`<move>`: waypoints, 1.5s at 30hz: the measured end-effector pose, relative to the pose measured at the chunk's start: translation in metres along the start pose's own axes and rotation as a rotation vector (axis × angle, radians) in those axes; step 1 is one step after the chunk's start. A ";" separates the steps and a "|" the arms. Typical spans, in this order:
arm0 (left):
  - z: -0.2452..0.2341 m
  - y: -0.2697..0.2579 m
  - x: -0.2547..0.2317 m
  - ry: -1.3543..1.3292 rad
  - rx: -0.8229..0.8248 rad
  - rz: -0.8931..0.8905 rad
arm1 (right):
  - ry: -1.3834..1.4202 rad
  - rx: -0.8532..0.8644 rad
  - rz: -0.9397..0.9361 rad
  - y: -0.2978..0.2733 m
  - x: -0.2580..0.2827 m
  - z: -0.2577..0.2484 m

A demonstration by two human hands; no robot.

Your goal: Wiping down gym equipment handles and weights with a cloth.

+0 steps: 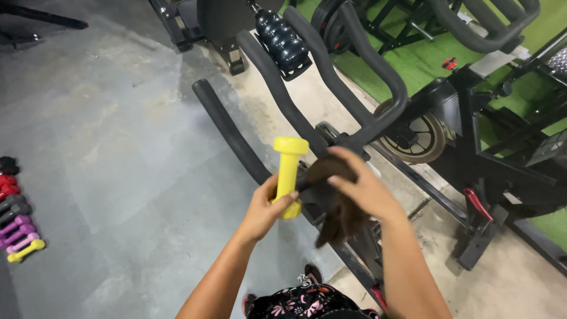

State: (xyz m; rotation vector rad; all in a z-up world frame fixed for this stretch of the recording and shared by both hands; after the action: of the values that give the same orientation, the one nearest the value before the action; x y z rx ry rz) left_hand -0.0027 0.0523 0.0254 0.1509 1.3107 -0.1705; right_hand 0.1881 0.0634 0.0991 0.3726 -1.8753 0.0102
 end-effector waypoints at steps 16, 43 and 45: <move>0.052 0.056 -0.067 0.909 -0.193 0.284 | 0.388 -0.518 0.327 -0.046 -0.114 -0.088; 0.084 0.029 -0.073 1.066 -0.360 0.732 | -0.856 -0.191 -0.001 0.132 -0.030 -0.024; 0.075 0.024 -0.071 0.984 -0.364 0.757 | -0.872 -0.150 0.037 0.137 -0.031 -0.023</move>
State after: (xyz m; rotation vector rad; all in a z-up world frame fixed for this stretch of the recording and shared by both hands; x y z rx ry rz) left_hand 0.0557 0.0627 0.1136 0.4406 2.1222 0.8891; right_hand 0.1824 0.2055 0.1023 0.2515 -2.7210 -0.3111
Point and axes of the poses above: each hand's wrist, its own y-axis towards the middle knuckle, its own z-axis out of the palm, x = y × z, the point moved 10 cm from there along y, towards the middle knuckle, and after that the axes turned 6 degrees about -x, right-handed, at the moved point
